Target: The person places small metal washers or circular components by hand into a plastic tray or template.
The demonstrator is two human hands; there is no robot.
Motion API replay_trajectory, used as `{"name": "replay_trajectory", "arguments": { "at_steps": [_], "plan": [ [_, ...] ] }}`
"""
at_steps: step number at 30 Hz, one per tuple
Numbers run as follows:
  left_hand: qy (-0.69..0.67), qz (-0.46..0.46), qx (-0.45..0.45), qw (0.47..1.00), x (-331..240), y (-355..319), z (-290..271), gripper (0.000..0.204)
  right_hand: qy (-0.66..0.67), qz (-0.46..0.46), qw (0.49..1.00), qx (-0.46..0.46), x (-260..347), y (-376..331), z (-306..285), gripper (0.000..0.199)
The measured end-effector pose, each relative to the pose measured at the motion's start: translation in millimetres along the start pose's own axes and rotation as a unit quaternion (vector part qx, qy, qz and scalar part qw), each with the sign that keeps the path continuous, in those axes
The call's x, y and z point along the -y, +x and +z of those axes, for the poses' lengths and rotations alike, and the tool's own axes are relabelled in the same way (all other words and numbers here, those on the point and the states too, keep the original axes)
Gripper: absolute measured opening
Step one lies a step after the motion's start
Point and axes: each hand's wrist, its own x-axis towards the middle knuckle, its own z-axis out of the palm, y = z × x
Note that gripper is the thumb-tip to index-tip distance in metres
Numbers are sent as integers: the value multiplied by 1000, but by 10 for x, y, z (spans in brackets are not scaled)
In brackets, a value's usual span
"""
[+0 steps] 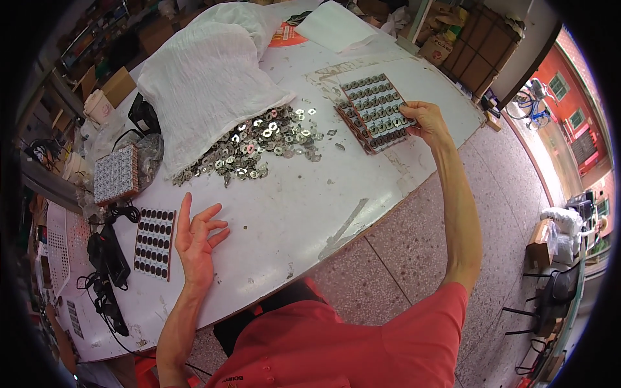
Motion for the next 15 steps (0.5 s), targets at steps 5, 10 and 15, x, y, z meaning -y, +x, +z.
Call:
{"name": "replay_trajectory", "arguments": {
  "at_steps": [5, 10, 15],
  "plan": [
    [6, 5, 11, 1000, 45, 10, -44, 65, -80, 14, 996, 37, -39, 86, 51, 13],
    [-10, -6, 15, 1000, 22, 5, -9, 65, -206, -40, 978, 1, -81, 53, 20, 13],
    [22, 8, 25, 999, 62, 2, -1, 63, -257, -42, 965, -37, -145, 92, 37, 24]
  ]
}}
